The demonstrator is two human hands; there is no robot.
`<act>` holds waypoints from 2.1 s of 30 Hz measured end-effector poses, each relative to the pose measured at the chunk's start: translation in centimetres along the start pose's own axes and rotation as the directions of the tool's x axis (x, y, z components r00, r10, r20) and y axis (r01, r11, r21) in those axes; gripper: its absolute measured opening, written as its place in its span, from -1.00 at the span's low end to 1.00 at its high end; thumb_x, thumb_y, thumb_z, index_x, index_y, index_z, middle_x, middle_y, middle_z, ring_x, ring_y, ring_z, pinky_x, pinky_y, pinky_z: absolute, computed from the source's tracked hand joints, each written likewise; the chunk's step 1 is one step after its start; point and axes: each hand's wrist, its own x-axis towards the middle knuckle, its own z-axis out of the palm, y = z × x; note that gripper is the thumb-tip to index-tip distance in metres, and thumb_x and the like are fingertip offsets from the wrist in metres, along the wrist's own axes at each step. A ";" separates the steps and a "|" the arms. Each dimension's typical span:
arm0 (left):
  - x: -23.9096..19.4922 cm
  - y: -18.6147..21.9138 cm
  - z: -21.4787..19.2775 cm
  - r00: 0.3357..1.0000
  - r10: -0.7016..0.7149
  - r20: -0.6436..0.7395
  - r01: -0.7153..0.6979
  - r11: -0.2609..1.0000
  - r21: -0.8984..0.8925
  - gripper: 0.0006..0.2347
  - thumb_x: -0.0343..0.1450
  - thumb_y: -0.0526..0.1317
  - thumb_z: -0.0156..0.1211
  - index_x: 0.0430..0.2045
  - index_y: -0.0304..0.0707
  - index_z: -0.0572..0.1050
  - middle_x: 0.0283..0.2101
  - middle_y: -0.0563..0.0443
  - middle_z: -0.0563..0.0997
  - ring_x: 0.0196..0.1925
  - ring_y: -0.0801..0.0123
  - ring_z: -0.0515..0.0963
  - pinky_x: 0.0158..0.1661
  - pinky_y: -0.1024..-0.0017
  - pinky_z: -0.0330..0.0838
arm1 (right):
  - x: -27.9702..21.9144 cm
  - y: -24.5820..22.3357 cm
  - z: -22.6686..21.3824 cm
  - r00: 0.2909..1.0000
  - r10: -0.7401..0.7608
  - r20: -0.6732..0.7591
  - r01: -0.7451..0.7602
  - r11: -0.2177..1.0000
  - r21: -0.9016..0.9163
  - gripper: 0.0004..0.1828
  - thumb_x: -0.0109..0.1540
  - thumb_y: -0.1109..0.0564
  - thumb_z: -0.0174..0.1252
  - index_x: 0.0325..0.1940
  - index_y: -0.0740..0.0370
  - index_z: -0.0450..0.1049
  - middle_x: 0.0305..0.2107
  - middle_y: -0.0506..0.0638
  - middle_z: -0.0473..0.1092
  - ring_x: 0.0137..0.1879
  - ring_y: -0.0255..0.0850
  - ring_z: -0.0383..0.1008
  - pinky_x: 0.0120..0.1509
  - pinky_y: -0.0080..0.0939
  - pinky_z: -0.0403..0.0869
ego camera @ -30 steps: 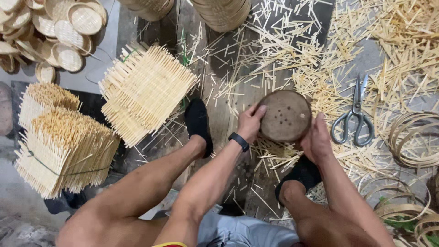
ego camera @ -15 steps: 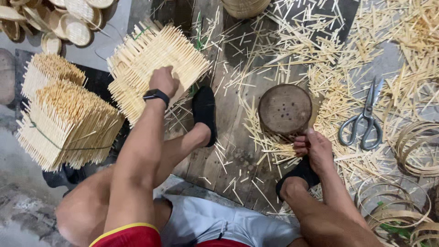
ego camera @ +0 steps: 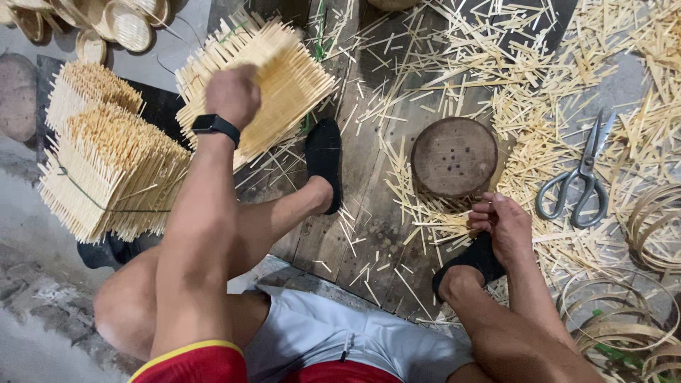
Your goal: The person sits on the floor and repeatedly assembles small round bamboo trays by placing a woven bamboo mat over a circular wooden mold, then trimming the excess mat with shears. The person stacks the finished trays to the side.
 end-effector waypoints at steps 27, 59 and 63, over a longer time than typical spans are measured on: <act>-5.3 19.1 19.4 0.738 0.002 0.675 0.567 0.540 -0.622 -0.71 0.20 -0.26 0.52 -0.27 -0.38 0.64 -0.33 -0.01 0.70 -0.39 0.44 0.65 -0.32 0.47 0.55 | 3.1 -3.7 2.1 0.925 -0.359 -0.125 0.289 0.877 -0.384 -0.70 0.17 0.20 0.43 -0.06 0.34 0.60 -0.22 -0.02 0.60 -0.16 -0.35 0.56 -0.02 -0.31 0.54; -7.0 35.2 1.3 0.658 0.461 0.595 0.656 0.037 -0.754 -0.69 0.41 -0.10 0.25 -0.09 -0.35 0.58 -0.33 -0.09 0.70 -0.41 0.39 0.65 -0.43 0.53 0.54 | -18.7 -22.1 0.0 0.478 0.117 0.871 0.523 -0.834 -0.175 -0.69 0.08 0.05 0.30 -0.16 0.22 0.54 -0.26 -0.01 0.41 -0.02 -0.09 0.44 0.24 -0.01 0.48; -8.4 34.5 1.6 0.744 0.484 0.462 0.553 -0.057 -0.831 -0.77 0.45 -0.15 0.33 -0.21 -0.39 0.66 -0.58 0.17 0.42 -0.67 0.62 0.24 -0.67 0.62 0.04 | -20.0 -25.7 3.2 0.330 -0.398 0.856 0.714 -0.488 -0.503 -0.48 0.13 -0.15 0.34 -0.02 0.28 0.53 -0.20 0.14 0.42 0.04 0.04 0.41 0.08 0.03 0.46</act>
